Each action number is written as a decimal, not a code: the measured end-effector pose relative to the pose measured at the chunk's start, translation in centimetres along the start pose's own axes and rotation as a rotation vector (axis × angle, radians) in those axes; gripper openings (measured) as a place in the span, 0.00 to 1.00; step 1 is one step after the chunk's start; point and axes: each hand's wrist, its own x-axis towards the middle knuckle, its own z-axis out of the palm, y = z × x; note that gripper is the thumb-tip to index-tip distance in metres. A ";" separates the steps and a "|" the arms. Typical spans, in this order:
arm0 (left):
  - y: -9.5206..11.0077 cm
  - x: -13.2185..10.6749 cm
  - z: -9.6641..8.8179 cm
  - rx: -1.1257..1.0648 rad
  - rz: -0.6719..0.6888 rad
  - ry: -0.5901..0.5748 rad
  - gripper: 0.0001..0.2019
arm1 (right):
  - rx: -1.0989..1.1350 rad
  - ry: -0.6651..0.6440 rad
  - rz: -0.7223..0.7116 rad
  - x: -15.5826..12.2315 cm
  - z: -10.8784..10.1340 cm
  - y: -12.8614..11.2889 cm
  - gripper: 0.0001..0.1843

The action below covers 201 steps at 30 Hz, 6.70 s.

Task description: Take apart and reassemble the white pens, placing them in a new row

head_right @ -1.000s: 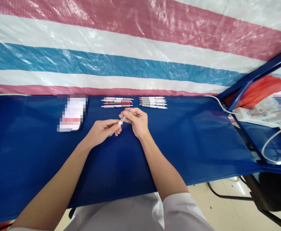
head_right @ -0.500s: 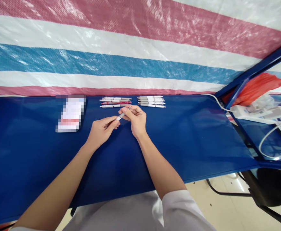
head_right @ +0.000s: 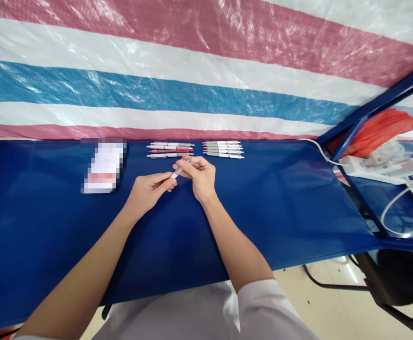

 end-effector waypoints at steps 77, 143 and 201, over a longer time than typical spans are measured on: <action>-1.3 -0.6 0.9 0.771 0.239 0.041 0.22 | 0.548 0.085 -0.277 3.7 -2.0 0.7 0.22; -1.6 -0.2 0.5 0.912 0.213 -0.038 0.25 | 0.914 0.018 -0.177 4.8 -2.3 0.8 0.17; 1.8 0.2 0.1 0.805 0.523 0.099 0.12 | 0.276 0.205 0.022 0.1 -1.3 -1.9 0.13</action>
